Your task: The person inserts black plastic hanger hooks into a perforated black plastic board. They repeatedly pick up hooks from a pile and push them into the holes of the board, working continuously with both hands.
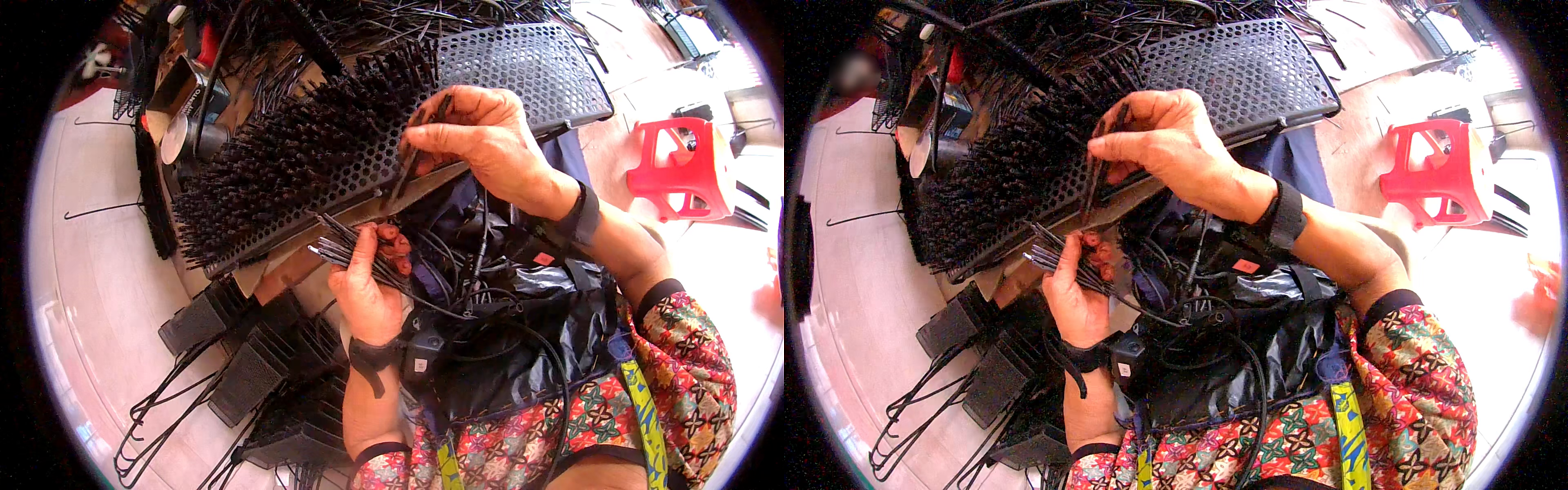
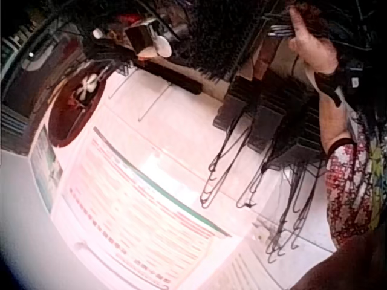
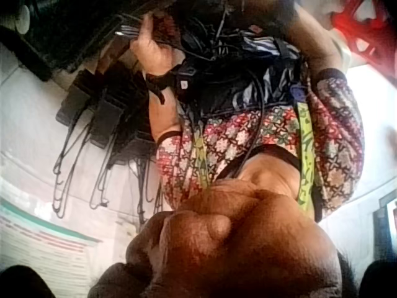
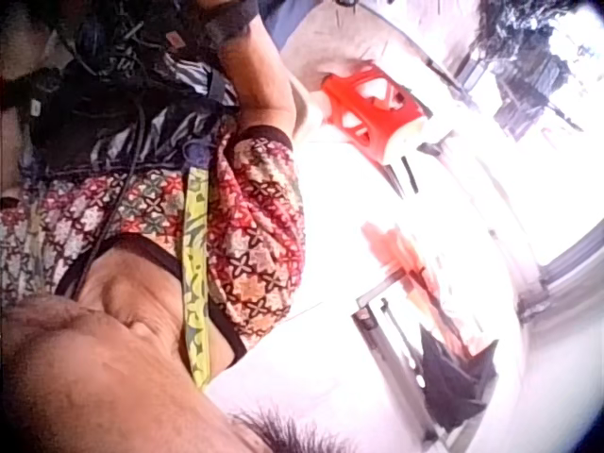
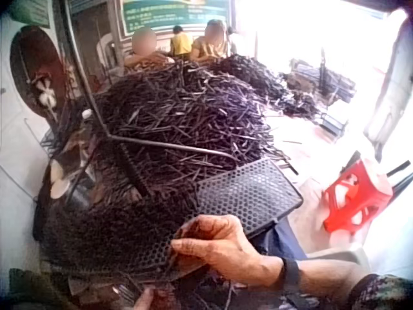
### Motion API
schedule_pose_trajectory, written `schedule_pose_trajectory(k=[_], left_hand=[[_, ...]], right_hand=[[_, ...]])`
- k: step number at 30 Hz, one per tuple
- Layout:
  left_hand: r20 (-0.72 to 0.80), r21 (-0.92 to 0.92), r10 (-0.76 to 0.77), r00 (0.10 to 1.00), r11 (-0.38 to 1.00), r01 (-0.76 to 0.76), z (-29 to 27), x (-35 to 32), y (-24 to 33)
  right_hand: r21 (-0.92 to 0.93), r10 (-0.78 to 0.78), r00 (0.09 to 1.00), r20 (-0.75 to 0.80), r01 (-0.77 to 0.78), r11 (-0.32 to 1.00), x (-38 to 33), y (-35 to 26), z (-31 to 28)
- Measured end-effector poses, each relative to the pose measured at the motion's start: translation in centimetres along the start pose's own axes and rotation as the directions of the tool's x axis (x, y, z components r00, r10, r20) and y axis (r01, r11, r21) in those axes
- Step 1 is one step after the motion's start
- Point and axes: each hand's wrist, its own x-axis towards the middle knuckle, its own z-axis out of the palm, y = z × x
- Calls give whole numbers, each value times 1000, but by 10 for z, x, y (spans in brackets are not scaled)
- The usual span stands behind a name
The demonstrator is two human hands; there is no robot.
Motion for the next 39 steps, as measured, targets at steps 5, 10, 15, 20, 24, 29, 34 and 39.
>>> schedule_pose_trajectory(k=[5,10,15,20,24,29,34,39], left_hand=[[8,-86,30,1000,996,-29,1,0,0],[-15,-93,38,999,995,-40,4,-2,-2],[-21,-93,58,998,994,-60,4,-3,-1],[4,-97,90,996,991,-90,5,-3,0],[1,-83,97,995,992,-97,4,-4,-2],[63,-113,96,993,990,-88,3,-3,-1],[96,-129,108,989,987,-95,1,-3,-3],[90,-133,94,991,988,-82,2,-4,-3]], right_hand=[[-115,-327,945,-10,324,939,12,11,16],[-245,-448,893,25,440,864,16,25,21],[-371,-490,868,83,483,793,16,29,22],[-468,-526,806,273,589,659,18,27,19],[-484,-594,725,348,682,549,21,23,29],[-526,-526,680,510,731,434,31,16,48],[-604,-466,694,548,714,353,39,12,54],[-620,-520,688,507,710,335,41,11,57]])
